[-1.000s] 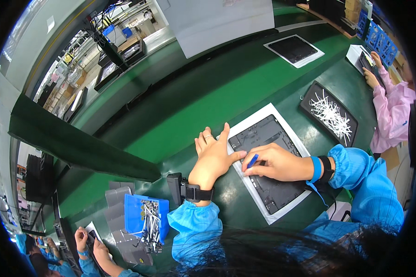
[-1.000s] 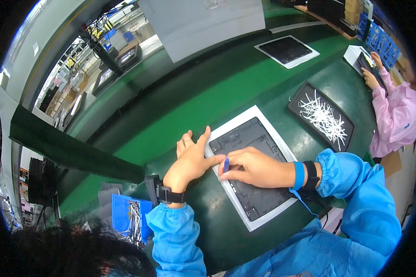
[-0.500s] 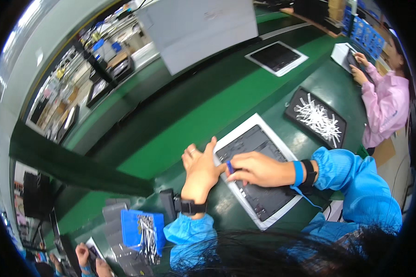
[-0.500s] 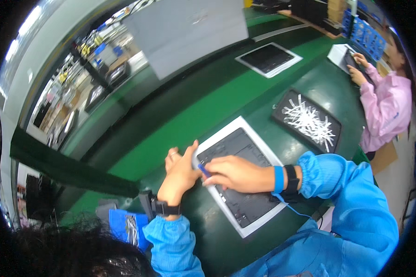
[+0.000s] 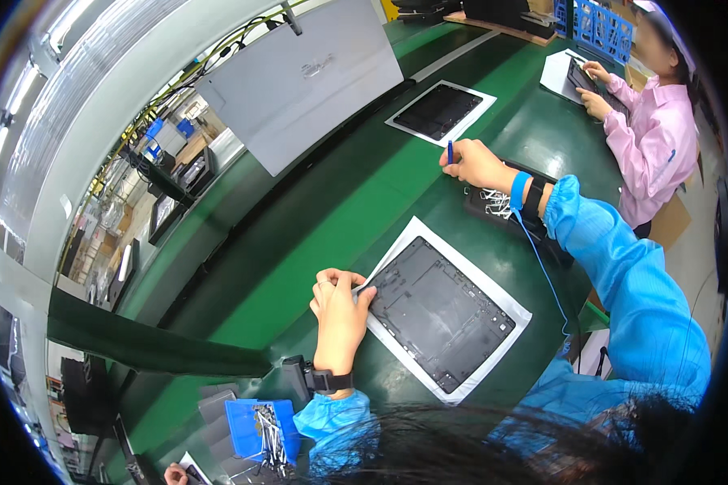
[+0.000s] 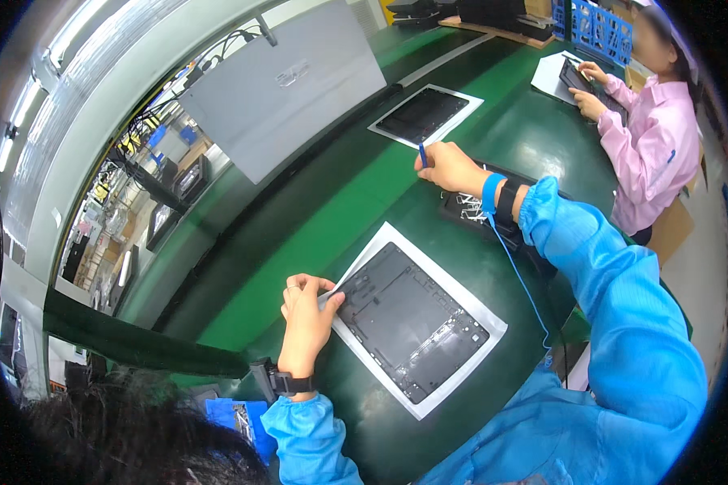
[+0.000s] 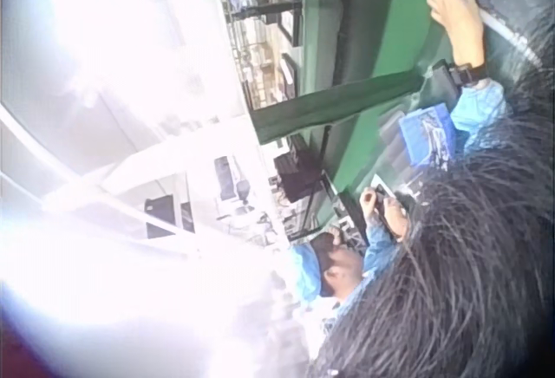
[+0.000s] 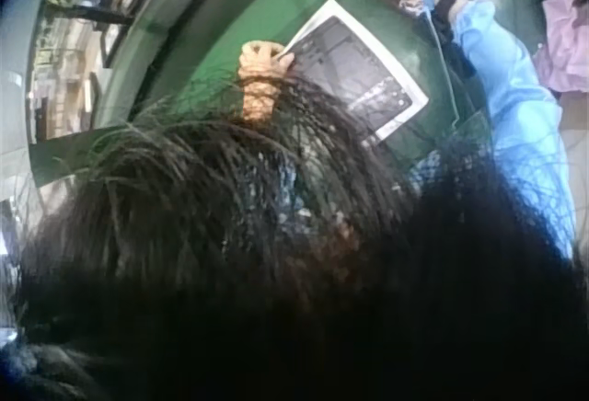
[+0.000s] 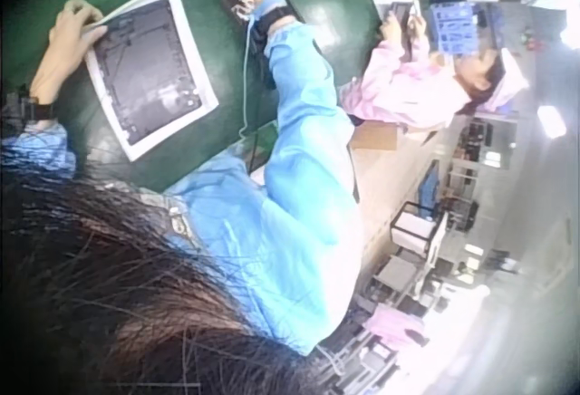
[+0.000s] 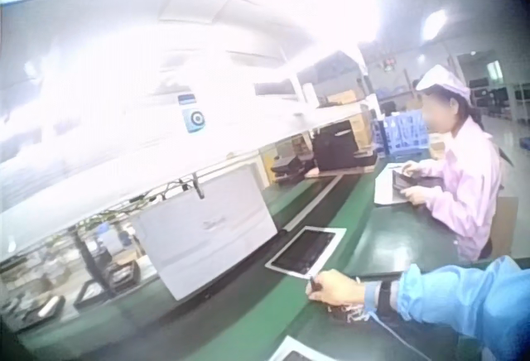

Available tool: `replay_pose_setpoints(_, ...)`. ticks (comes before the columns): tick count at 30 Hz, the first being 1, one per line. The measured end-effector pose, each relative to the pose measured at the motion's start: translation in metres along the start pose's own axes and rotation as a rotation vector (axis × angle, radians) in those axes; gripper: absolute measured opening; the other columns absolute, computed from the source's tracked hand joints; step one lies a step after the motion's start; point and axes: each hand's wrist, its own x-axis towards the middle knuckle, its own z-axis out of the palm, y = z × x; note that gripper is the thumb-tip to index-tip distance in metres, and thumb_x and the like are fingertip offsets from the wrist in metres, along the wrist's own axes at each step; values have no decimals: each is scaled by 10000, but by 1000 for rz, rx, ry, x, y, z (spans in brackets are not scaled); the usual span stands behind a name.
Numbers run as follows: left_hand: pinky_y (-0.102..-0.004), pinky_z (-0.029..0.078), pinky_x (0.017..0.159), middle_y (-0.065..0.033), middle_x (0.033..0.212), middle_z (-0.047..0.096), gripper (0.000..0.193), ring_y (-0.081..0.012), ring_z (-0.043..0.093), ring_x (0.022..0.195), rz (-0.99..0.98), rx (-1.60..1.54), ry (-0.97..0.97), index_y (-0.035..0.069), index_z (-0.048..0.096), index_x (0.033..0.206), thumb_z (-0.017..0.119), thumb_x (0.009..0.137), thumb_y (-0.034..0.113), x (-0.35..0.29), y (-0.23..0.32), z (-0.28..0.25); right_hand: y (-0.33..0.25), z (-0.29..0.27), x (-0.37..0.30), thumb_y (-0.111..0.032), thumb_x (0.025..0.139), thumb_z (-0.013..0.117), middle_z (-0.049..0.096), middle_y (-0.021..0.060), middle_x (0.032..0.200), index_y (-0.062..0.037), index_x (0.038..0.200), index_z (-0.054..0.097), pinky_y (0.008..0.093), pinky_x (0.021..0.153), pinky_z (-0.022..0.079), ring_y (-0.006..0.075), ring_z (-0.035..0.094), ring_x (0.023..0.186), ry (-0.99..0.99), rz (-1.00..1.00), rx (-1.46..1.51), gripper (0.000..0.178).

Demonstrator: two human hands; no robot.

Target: The person assembles electronic components by placing a component into a tablet housing and securing it by hand.

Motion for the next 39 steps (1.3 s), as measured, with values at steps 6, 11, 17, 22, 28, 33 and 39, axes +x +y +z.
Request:
replay_pose_setpoints(6, -485, 521, 768, -189, 925, 673, 130, -411, 662, 898, 54, -11, 137, 8, 584, 969, 632, 986, 128, 0, 3, 7, 6, -3, 0, -145, 844, 823, 740, 198, 990, 55, 1232, 635, 407, 851, 565, 326, 726, 932, 8, -21, -47, 475)
replay_pose_setpoints(11, -505, 525, 777, -205, 968, 691, 138, -425, 675, 909, -70, 127, 179, 6, 576, 1019, 609, 1007, 140, -23, -6, 1, -33, -38, -76, -266, 940, 733, 687, 146, 847, 39, 1006, 623, 394, 733, 561, 264, 692, 815, 45, -236, -26, 331)
replay_pose_setpoints(17, -526, 531, 765, -227, 960, 699, 247, -444, 683, 913, -248, 256, 9, -3, 569, 1048, 641, 1003, 230, -69, -1, -21, -48, -50, -196, -418, 1073, 539, 710, 90, 730, 37, 968, 675, 346, 642, 576, 192, 718, 677, -1166, 195, -161, 486)
replay_pose_setpoints(22, -563, 553, 748, -310, 904, 685, 243, -501, 683, 860, -344, 348, 34, -28, 507, 1087, 631, 984, 153, -128, 12, -13, -42, -30, -214, -498, 1055, 511, 742, 105, 737, 40, 928, 706, 356, 682, 579, 214, 727, 672, -849, 121, 8, 587)
replay_pose_setpoints(28, -558, 519, 685, -339, 810, 663, 461, -520, 673, 769, -540, 40, 75, -33, 358, 1309, 622, 935, 24, -197, 66, -18, -67, -28, -215, -449, 1038, 561, 735, 69, 702, 1, 903, 728, 363, 656, 570, 217, 714, 644, -1046, 35, -261, 498)
replay_pose_setpoints(33, -443, 564, 676, -204, 743, 693, 315, -359, 730, 723, -517, -304, 74, 74, 567, 1238, 686, 961, 164, -253, 90, 33, -65, -7, -205, -287, 1028, 636, 727, 113, 738, 56, 1015, 660, 317, 589, 560, 182, 696, 605, -911, 8, 124, 344)
replay_pose_setpoints(39, -347, 580, 826, -182, 1250, 693, 493, -231, 738, 999, -221, -985, -187, 50, 455, 1462, 649, 1012, 106, -219, 152, 113, -34, 16, -155, -171, 997, 650, 664, 76, 693, 41, 1071, 606, 304, 517, 514, 152, 665, 586, -648, -44, 231, 228)
